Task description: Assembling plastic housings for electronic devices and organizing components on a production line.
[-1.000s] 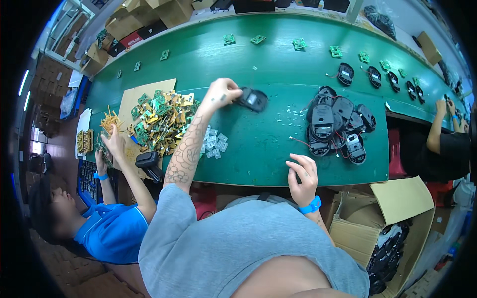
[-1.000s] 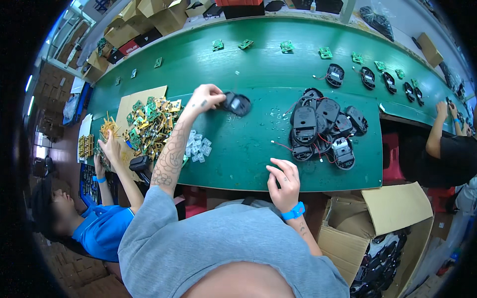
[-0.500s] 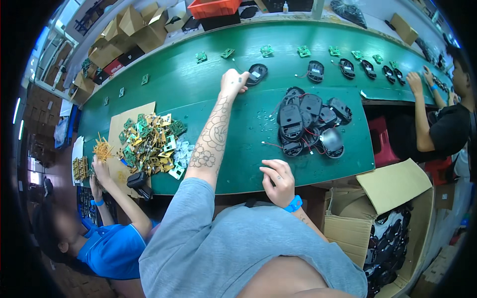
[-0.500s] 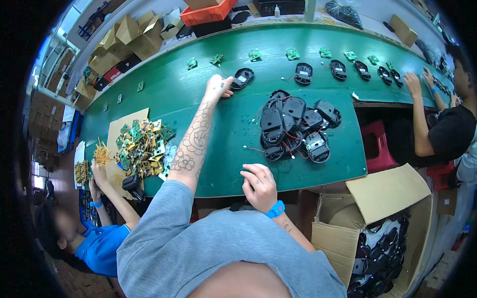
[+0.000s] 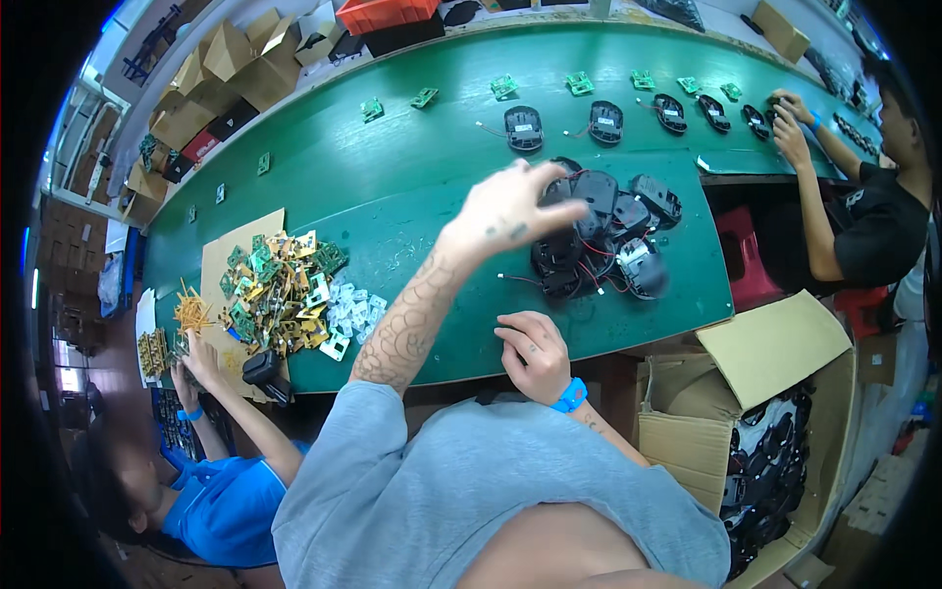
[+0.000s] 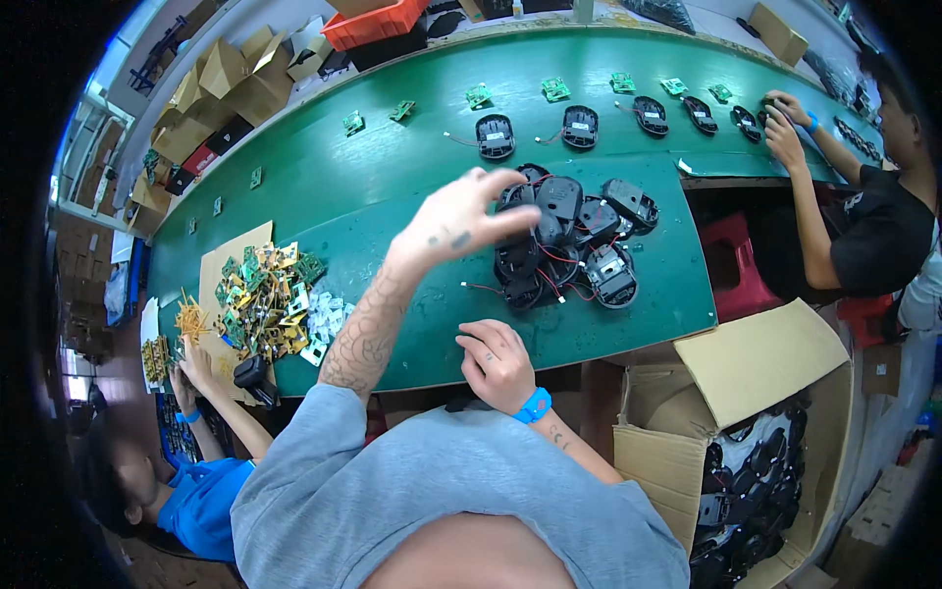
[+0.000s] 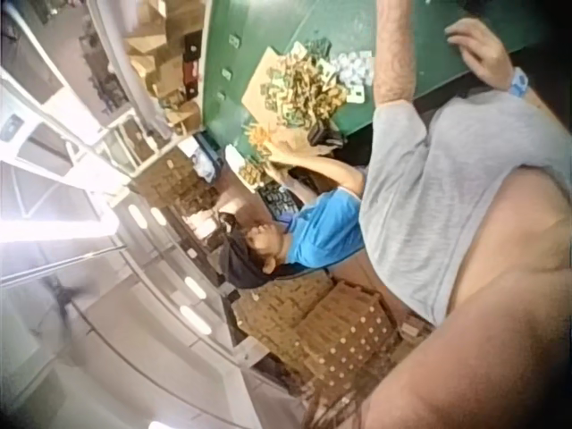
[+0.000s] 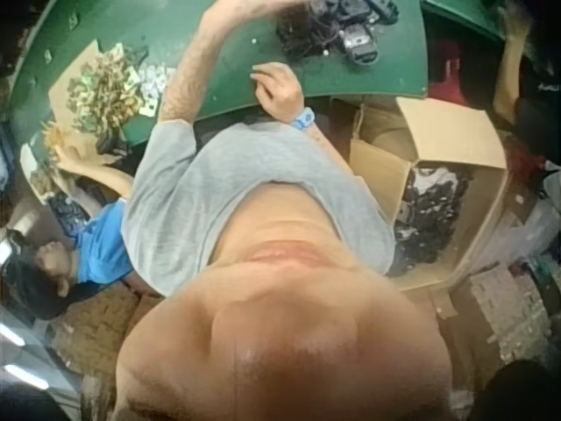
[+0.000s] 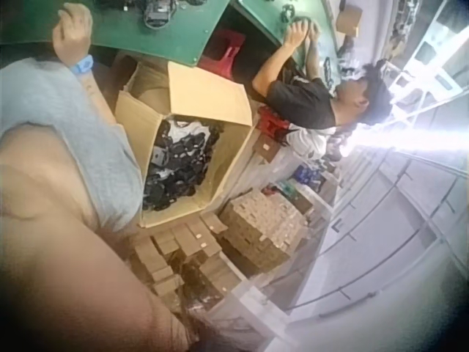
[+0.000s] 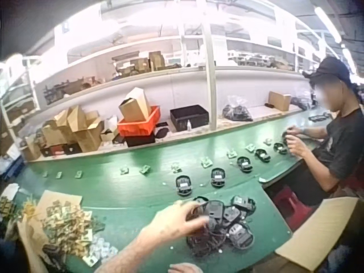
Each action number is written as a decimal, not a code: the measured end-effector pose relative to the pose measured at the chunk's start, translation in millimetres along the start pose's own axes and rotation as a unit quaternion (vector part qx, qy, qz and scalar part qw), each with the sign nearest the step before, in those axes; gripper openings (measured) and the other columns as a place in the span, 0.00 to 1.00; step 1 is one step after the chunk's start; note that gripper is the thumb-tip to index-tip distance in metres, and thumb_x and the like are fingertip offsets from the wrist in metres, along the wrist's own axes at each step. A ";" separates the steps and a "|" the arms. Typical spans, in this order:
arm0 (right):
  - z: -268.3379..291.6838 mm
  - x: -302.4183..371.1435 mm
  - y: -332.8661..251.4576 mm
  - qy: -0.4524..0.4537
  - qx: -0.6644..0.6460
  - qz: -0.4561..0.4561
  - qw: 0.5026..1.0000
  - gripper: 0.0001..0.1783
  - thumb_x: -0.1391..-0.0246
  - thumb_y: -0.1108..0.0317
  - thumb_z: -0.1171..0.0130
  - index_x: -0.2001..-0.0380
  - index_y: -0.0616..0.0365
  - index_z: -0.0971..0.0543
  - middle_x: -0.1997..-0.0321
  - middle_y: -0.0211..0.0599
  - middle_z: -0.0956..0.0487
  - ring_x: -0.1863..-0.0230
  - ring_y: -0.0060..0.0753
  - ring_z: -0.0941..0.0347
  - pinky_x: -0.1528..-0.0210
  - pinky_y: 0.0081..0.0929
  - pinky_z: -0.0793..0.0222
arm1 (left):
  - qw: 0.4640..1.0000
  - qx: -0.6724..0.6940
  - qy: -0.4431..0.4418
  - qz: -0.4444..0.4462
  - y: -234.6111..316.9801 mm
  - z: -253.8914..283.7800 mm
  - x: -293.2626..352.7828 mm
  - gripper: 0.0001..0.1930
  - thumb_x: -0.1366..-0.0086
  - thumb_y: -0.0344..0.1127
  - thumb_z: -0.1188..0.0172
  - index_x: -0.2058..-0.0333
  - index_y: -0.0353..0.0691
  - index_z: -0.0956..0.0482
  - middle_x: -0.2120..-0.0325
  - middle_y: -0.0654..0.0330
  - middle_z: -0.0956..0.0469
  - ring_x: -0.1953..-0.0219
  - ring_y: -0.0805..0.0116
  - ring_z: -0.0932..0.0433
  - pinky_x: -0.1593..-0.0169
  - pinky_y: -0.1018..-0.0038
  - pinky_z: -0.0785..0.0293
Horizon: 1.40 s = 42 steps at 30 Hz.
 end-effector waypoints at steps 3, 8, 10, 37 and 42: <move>-3.1 -1.9 -5.1 -0.014 0.021 0.006 1.000 0.14 0.57 0.82 0.38 0.63 0.61 0.18 0.51 0.37 0.18 0.53 0.42 0.23 0.47 0.35 0.26 | 0.997 -0.076 -0.024 0.023 2.6 -16.9 16.3 0.29 0.40 0.55 0.37 0.47 0.41 0.25 0.60 0.49 0.20 0.56 0.53 0.22 0.55 0.62 0.22; -2.1 -3.4 -2.0 -0.004 0.008 -0.018 1.000 0.14 0.57 0.83 0.39 0.63 0.61 0.18 0.51 0.37 0.18 0.54 0.42 0.23 0.48 0.34 0.26 | 0.986 0.164 0.014 -0.017 -27.0 -28.4 27.0 0.24 0.41 0.46 0.32 0.51 0.39 0.24 0.66 0.53 0.22 0.63 0.59 0.22 0.58 0.65 0.21; -1.6 -4.5 -2.2 -0.010 -0.005 -0.021 1.000 0.14 0.57 0.83 0.39 0.63 0.61 0.18 0.52 0.37 0.18 0.54 0.41 0.23 0.48 0.35 0.26 | 0.957 0.288 -0.036 0.007 -54.1 -35.9 34.6 0.18 0.40 0.36 0.32 0.53 0.35 0.22 0.70 0.57 0.23 0.67 0.66 0.24 0.62 0.71 0.22; -82.0 -22.1 -15.7 -0.192 0.105 -0.022 0.975 0.28 0.53 0.78 0.38 0.45 0.53 0.20 0.36 0.41 0.28 0.40 0.45 0.30 0.38 0.40 0.33 | 0.918 -0.079 0.341 0.188 -186.7 46.8 253.5 0.14 0.41 0.30 0.34 0.55 0.41 0.16 0.56 0.58 0.22 0.56 0.59 0.25 0.52 0.67 0.27; -85.1 -25.0 -19.3 -0.182 0.101 -0.020 0.978 0.29 0.53 0.77 0.37 0.44 0.53 0.21 0.35 0.42 0.29 0.39 0.47 0.32 0.37 0.41 0.34 | 0.936 -0.109 0.287 0.171 -190.8 53.8 247.7 0.13 0.42 0.29 0.34 0.57 0.41 0.16 0.59 0.60 0.22 0.56 0.60 0.25 0.52 0.67 0.26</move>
Point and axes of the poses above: each hand's wrist, its own x-axis away from the middle knuckle, its own z-axis out of the back of the hand, y = z × x, the point moved 9 cm from there along -x, towards the middle knuckle
